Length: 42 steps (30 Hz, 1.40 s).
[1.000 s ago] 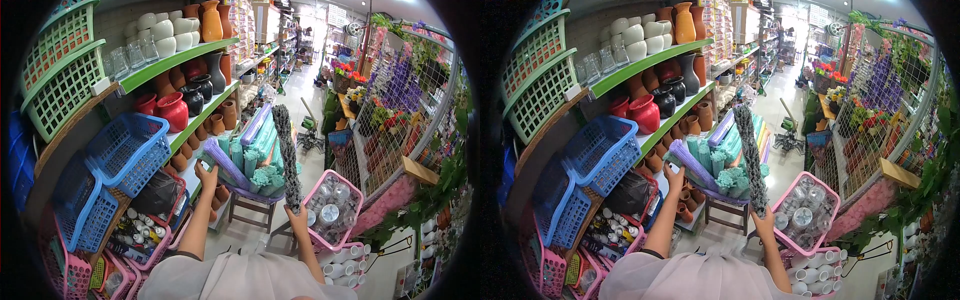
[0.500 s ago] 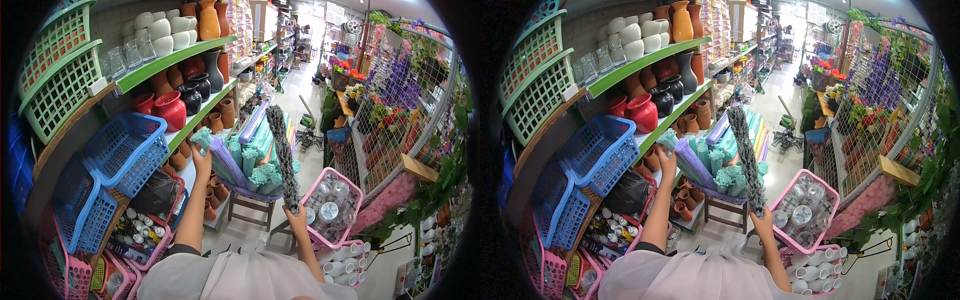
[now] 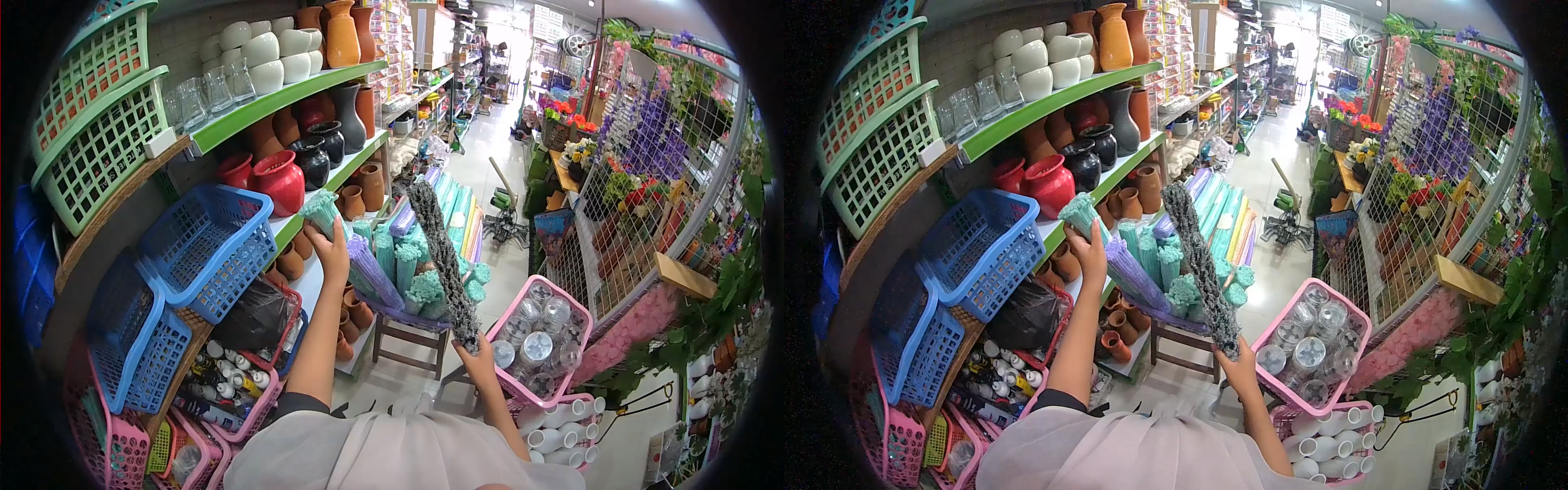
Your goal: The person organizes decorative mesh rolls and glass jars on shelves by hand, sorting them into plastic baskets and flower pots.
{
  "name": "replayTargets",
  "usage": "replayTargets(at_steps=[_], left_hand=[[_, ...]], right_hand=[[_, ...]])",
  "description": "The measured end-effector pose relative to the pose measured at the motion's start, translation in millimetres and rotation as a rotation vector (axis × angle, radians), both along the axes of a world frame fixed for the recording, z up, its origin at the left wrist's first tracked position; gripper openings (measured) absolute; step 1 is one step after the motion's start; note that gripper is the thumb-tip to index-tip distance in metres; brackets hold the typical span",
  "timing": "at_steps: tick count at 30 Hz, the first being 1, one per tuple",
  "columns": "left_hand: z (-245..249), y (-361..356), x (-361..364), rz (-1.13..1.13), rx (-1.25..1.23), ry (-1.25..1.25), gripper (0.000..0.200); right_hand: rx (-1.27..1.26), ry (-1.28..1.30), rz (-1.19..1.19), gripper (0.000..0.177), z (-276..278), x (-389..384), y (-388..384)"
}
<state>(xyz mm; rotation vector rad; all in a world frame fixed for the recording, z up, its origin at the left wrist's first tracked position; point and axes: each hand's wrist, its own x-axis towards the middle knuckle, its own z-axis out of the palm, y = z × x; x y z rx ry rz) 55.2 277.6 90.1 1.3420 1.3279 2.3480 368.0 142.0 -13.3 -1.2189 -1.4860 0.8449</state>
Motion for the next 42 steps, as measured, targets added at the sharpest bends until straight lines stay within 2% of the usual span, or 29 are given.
replayTargets(at_steps=[4, 6, 8, 10, 12, 15, 18, 22, 27, 28, 31, 34, 38, 40, 42], left_hand=[[-5, 3, 10, 0.023, -0.057, 0.046, 0.059], [-11, 6, 14, 0.122, -0.098, 0.156, 0.062], [-13, 5, 19, 0.08, -0.093, 0.133, 0.063], [-16, 6, 20, -0.052, -0.209, 0.105, 0.08], [-17, 7, 23, -0.038, -0.201, 0.112, 0.08], [-9, 10, 16, -0.174, -0.16, 0.051, 0.08], [4, 14, 0, -0.174, 0.053, -0.08, 0.052], [64, -32, -7, -0.109, 0.174, -0.172, 0.048], [88, -79, -20, -0.025, 0.452, -0.14, 0.044], [82, -85, -29, 0.033, 0.422, -0.083, 0.05], [68, -104, -39, 0.04, 0.417, -0.135, 0.049], [65, -125, -42, 0.057, 0.376, -0.239, 0.046], [59, -147, -50, 0.071, 0.318, -0.366, 0.048], [40, -157, -58, -0.236, 0.214, -0.445, 0.045], [29, -166, -56, -0.415, 0.172, -0.64, 0.044]], right_hand=[[-0.01, -0.017, -0.031, 0.034, -3, 3, 1], [-0.021, -0.003, -0.023, 0.034, -1, 4, 1], [-0.016, 0.001, -0.02, 0.034, -1, 5, 1], [-0.01, 0.005, -0.014, 0.034, -1, 6, 1], [-0.001, 0.021, -0.009, 0.033, -4, 7, 3], [-0.018, 0.006, -0.023, 0.034, -1, 7, 2], [-0.048, 0.0, -0.031, 0.034, -1, 6, 2], [-0.036, 0.019, -0.031, 0.033, -1, 2, 2], [0.008, 0.034, -0.058, 0.035, 0, -2, 3], [0.041, 0.026, -0.076, 0.035, 3, -4, 3], [0.073, 0.051, -0.049, 0.035, 23, -14, 0], [0.099, 0.106, 0.001, 0.036, 33, -30, -1], [0.141, 0.041, 0.127, 0.037, 43, -61, -6], [0.102, 0.097, 0.223, 0.041, 46, -83, -12], [0.078, 0.093, 0.281, 0.045, 51, -102, -23]])
